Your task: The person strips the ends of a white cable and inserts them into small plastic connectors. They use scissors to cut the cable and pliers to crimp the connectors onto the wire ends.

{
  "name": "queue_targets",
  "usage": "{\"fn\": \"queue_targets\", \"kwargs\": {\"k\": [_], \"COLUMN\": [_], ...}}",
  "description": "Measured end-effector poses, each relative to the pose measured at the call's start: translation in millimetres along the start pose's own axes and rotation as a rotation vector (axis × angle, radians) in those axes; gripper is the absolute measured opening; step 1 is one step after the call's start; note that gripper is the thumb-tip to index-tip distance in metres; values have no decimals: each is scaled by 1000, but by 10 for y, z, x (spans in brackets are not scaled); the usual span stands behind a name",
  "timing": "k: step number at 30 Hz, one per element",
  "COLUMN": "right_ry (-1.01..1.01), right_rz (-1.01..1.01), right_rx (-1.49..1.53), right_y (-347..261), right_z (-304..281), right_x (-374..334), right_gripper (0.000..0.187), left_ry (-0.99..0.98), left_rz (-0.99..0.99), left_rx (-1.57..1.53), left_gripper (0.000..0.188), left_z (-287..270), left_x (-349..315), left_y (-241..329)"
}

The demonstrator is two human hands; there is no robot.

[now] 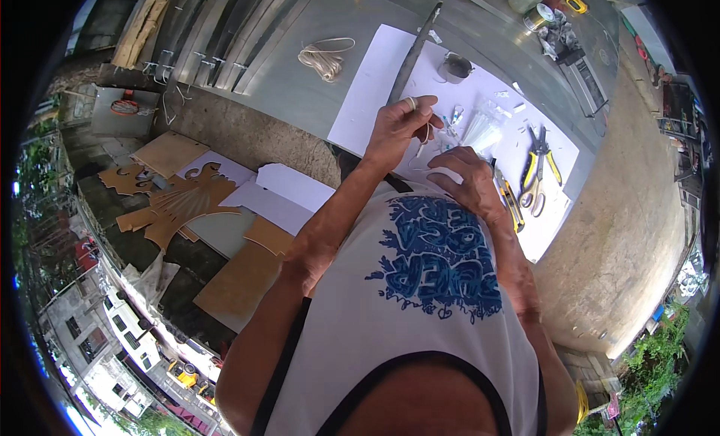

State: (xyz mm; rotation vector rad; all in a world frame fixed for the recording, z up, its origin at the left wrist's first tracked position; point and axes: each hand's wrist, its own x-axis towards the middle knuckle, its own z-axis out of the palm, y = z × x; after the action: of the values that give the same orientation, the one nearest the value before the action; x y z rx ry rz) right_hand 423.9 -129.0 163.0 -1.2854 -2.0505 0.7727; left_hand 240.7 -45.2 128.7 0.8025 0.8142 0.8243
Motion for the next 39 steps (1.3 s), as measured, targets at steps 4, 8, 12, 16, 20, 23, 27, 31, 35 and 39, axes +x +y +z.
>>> {"fn": "queue_targets", "kwargs": {"k": [4, 8, 12, 16, 20, 23, 27, 31, 35, 39], "right_ry": [303, 328, 235, 136, 114, 189, 265, 328, 442, 465], "right_rz": [358, 335, 252, 278, 335, 384, 288, 315, 442, 518], "right_rx": [179, 312, 320, 385, 483, 540, 323, 374, 631, 615], "right_y": [46, 55, 34, 143, 207, 155, 166, 108, 140, 122], "right_z": [-113, -270, -327, -293, -293, -293, -281, -266, -146, -155], "right_x": [54, 204, 326, 298, 200, 170, 134, 118, 65, 52], "right_gripper": [14, 19, 26, 24, 20, 17, 15, 16, 23, 34], "left_ry": [-121, -378, -472, -500, -499, -467, -313, -230, -235, -233], "left_rz": [23, -37, -28, -38, -28, -12, -12, 40, 63, 119], "left_rx": [225, 380, 520, 656, 688, 600, 371, 333, 361, 410], "left_gripper": [29, 26, 27, 25, 23, 24, 24, 23, 22, 20], "left_z": [99, 104, 168, 187, 168, 142, 197, 240, 248, 305], "left_x": [-24, -15, -35, -66, -65, -69, -80, -67, -55, -112], "left_y": [174, 254, 285, 302, 273, 203, 151, 105, 42, 40]}}
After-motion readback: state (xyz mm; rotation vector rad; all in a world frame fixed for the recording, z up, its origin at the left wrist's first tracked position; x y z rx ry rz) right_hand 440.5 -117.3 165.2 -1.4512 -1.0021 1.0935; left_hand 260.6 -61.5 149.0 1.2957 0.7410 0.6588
